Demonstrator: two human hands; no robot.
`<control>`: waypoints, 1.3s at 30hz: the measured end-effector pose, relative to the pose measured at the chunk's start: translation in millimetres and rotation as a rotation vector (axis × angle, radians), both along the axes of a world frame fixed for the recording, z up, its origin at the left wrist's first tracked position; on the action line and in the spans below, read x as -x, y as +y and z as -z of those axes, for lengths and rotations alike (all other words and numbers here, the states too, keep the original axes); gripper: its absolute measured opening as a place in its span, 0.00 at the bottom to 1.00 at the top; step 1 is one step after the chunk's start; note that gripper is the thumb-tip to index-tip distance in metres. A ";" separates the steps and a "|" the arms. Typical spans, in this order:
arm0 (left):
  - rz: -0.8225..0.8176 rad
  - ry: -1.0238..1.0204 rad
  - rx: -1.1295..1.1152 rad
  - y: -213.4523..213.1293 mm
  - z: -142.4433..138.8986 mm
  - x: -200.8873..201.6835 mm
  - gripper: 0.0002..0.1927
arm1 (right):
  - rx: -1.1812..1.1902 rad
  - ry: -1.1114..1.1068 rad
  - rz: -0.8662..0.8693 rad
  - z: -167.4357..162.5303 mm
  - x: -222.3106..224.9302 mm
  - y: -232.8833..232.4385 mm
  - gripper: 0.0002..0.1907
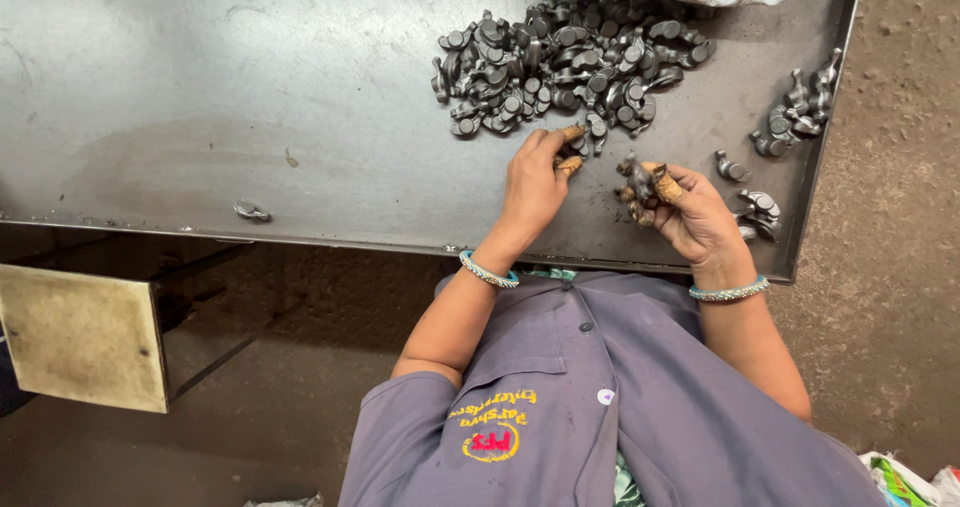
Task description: The person stands at a metal table and sorts through a pile of small dark metal castings, picking up individual parts by hand, turning them over in the fingers, and placing them aside on the table. The person continues handling the parts one at a time throughout the episode.
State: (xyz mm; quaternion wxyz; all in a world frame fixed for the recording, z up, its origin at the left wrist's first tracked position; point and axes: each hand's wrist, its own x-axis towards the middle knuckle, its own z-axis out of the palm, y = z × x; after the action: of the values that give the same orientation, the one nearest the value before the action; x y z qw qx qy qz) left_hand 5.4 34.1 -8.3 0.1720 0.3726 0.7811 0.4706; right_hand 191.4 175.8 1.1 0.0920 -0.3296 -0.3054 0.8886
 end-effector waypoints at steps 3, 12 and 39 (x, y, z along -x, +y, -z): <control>-0.005 0.008 0.016 -4.4 0.5 -5.3 0.20 | -0.281 -0.077 -0.336 -14.6 2.4 6.9 0.14; 0.009 -0.512 -0.055 -21.7 -3.2 -19.2 0.18 | -0.512 0.255 0.141 -63.0 55.6 30.0 0.20; 0.105 -1.051 -0.429 0.2 -0.7 -15.8 0.17 | -0.064 0.044 -0.043 -1.0 21.3 -2.1 0.15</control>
State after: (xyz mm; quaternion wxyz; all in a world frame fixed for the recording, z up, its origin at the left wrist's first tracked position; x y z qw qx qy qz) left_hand 21.2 34.4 -7.6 0.4812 0.1532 0.4581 0.7315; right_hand 170.1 173.6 2.1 0.0900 -0.3004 -0.3388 0.8871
